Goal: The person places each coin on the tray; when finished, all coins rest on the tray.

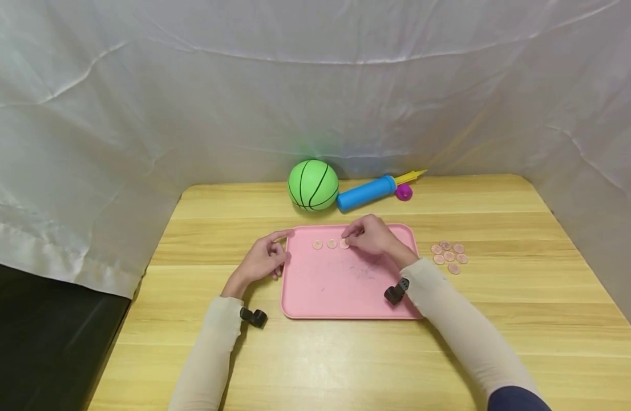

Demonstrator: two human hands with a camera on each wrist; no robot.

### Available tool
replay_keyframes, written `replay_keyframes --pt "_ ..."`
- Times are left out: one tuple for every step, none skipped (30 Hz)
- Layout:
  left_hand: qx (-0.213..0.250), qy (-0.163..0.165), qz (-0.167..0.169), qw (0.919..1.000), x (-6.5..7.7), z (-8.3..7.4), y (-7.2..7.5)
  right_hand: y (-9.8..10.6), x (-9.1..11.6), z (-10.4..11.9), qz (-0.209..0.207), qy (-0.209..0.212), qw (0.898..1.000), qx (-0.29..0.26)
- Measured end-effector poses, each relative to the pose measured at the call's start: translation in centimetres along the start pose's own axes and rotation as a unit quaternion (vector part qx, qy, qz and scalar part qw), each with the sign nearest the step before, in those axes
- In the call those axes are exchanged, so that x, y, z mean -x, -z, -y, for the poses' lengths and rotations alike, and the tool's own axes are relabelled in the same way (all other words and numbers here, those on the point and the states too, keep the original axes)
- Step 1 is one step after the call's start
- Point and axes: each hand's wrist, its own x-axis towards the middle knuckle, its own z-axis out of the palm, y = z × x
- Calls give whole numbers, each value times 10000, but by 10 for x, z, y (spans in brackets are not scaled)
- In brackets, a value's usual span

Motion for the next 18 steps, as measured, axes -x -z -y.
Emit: replay_keyframes --pt "-4 -3 0 10000 0 0 0 0 0 -1 -22 3 10000 -11" --pt "-10 -5 0 10000 0 0 0 0 0 -1 -43 -18 10000 -26" --pt "-22 -5 -1 10000 0 0 0 0 0 -1 -61 -32 10000 -51" --pt "-32 -6 -2 10000 0 0 0 1 1 -1 -82 -56 9999 -63" --pt "-39 -9 0 10000 0 0 0 1 1 -2 -108 -89 9999 -80" --pt "-48 -11 -1 10000 0 0 0 2 2 -1 -136 -123 9998 -103" --pt "-53 -15 1 10000 0 0 0 3 3 -1 -160 -157 9997 -129" --pt "-56 -16 2 10000 1 -1 0 4 3 -1 -185 -186 9996 -144" --pt "-56 -14 0 10000 1 -1 0 5 4 -1 -211 -199 9995 -159" --pt "-51 -10 5 10000 0 -1 -1 7 6 -1 -234 -229 9993 -165" --pt "-49 -5 10 10000 0 -1 -1 8 7 -1 -253 -251 9992 -172" --pt "-48 1 12 10000 0 -1 -1 10 8 -1 -270 -264 9991 -183" --pt "-47 10 9 10000 0 -1 -1 12 10 -1 -279 -275 9990 -196" --pt "-45 10 4 10000 0 -1 -1 13 11 -1 -288 -275 9990 -210" --pt "-50 12 -5 10000 0 -1 -1 15 12 -1 -297 -277 9989 -228" --pt "-51 8 -8 10000 0 -1 -1 16 13 -1 -299 -287 9988 -243" --pt "-53 -7 -10 10000 0 -1 -1 17 13 -1 -304 -296 9988 -256" --pt "-51 -23 -11 10000 0 -2 -2 18 14 -1 -317 -297 9987 -275"
